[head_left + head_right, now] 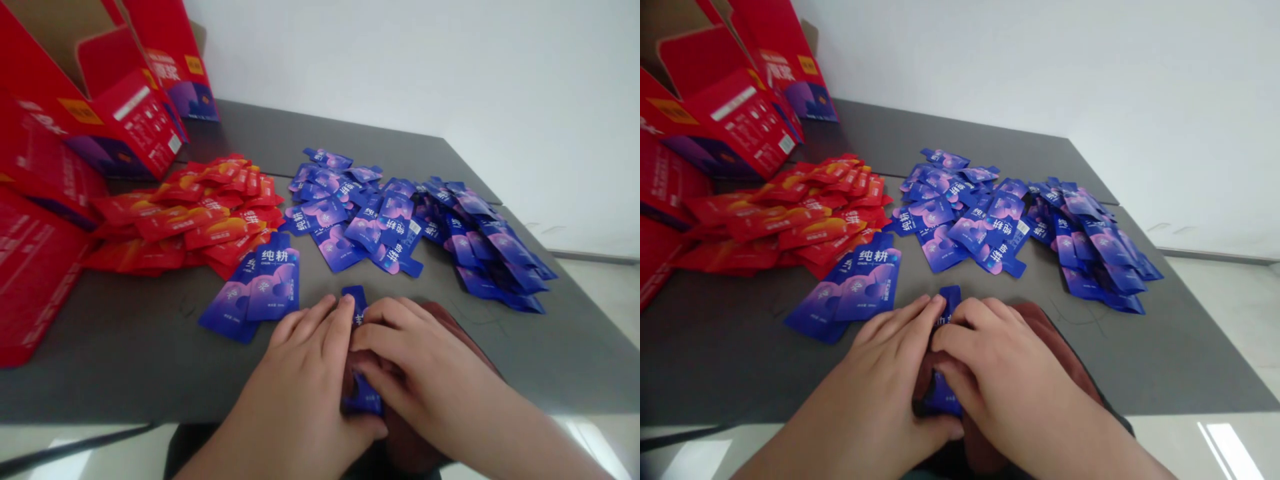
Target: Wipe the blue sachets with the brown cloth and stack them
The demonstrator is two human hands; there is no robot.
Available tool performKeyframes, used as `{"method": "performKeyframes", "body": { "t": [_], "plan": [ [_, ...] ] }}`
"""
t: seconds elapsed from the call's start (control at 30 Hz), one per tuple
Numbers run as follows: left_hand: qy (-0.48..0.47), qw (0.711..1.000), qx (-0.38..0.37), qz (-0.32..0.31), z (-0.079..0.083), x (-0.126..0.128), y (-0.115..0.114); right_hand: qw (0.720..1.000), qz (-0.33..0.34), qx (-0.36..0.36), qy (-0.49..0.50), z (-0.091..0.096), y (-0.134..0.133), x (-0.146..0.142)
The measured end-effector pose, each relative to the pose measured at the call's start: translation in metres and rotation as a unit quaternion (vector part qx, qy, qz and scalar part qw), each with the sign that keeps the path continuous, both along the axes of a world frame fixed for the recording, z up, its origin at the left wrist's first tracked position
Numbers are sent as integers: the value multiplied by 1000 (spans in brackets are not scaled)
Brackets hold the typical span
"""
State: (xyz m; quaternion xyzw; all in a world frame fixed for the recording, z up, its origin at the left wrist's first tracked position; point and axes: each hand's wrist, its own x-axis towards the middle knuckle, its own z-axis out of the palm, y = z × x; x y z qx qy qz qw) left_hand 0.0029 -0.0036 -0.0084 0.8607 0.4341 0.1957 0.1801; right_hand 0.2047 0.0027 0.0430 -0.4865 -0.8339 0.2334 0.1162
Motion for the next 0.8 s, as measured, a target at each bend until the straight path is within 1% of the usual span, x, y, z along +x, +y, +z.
{"method": "performKeyframes", "body": {
  "t": [0.13, 0.2, 0.27, 0.33, 0.4, 0.43, 0.5, 0.57, 0.6, 0.63, 0.7, 0.8],
  "plan": [
    [5, 1000, 3, 10, 0, 0, -1, 998, -18, 45, -39, -6, 19, -1],
    [13, 1000, 11, 10, 0, -1, -3, 995, -23, 71, -61, -10, 28, 2],
    [20, 1000, 17, 6, 0, -3, -4, 990, -47, 102, -79, -13, 35, 8],
    [23, 1000, 17, 7, 1, -4, -5, 986, -79, 124, -77, -13, 35, 17],
    [21, 1000, 12, 9, 1, -6, -5, 987, -88, 126, -42, -7, 29, 25],
    [19, 1000, 12, 9, 1, -6, -5, 990, -74, 117, -13, -2, 23, 28],
    [14, 1000, 10, 9, 1, -7, -4, 997, -4, 75, 37, 10, 8, 31],
    [9, 1000, 11, 8, 1, -7, -3, 996, 77, 4, 46, 21, -8, 30],
    [8, 1000, 11, 6, 1, -7, -2, 993, 104, -30, 38, 24, -14, 28],
    [7, 1000, 12, 4, 0, -7, -2, 991, 117, -58, 27, 25, -19, 26],
    [7, 1000, 14, -3, 0, -6, -1, 990, 112, -80, 11, 23, -22, 23],
    [10, 1000, 7, 1, 0, -5, 0, 994, 87, -60, 9, 13, -15, 23]
  ]
}}
